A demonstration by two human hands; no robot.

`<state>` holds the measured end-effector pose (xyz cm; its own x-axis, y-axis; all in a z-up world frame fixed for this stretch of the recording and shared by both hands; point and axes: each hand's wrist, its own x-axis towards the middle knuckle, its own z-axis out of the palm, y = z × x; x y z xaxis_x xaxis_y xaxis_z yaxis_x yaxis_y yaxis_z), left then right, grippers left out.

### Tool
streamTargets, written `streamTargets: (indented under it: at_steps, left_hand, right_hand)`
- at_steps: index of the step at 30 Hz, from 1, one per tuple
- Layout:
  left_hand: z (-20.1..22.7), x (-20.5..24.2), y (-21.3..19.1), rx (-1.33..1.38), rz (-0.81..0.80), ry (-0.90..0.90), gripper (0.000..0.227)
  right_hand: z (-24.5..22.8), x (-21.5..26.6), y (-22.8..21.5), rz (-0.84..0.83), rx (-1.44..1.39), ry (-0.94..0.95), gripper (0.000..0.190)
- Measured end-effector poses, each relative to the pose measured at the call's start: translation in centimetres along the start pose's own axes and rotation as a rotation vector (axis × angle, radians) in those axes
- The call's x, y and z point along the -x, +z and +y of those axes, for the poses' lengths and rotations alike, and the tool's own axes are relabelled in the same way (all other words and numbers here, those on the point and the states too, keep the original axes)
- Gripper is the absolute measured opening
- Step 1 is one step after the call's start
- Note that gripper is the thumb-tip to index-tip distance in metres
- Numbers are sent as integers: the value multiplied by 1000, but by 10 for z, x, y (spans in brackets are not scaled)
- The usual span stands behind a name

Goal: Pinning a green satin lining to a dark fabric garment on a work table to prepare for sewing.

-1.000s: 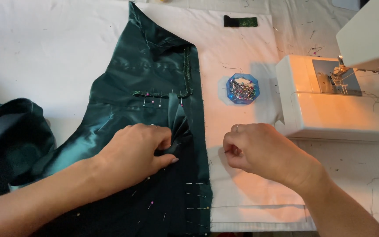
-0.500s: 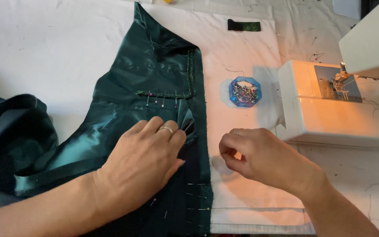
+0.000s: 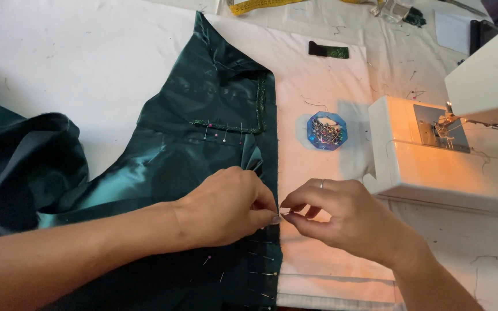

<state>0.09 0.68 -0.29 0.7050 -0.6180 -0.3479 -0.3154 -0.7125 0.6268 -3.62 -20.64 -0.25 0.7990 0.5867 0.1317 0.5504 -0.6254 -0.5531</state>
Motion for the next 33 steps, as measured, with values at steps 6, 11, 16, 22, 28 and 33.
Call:
streamTargets:
  at_steps: [6, 11, 16, 22, 28, 33]
  left_hand:
    - [-8, 10, 3, 118, 116, 221, 17]
    - [-22, 25, 26, 83, 252, 418, 18]
    - [-40, 43, 75, -611, 611, 531, 69]
    - [-52, 48, 99, -628, 593, 502, 79]
    - [-56, 48, 103, -560, 620, 512, 73]
    - [-57, 48, 103, -557, 612, 531, 74]
  right_hand:
    - [-5, -3, -9, -23, -209, 85, 5]
    - [3, -2, -1, -84, -472, 157, 8]
    - [11, 4, 4, -12, -337, 120, 6]
    - [10, 9, 26, -30, 41, -128, 13]
    - [6, 3, 29, 21, 267, -245, 5]
    - [5, 1, 30, 19, 352, -292, 4]
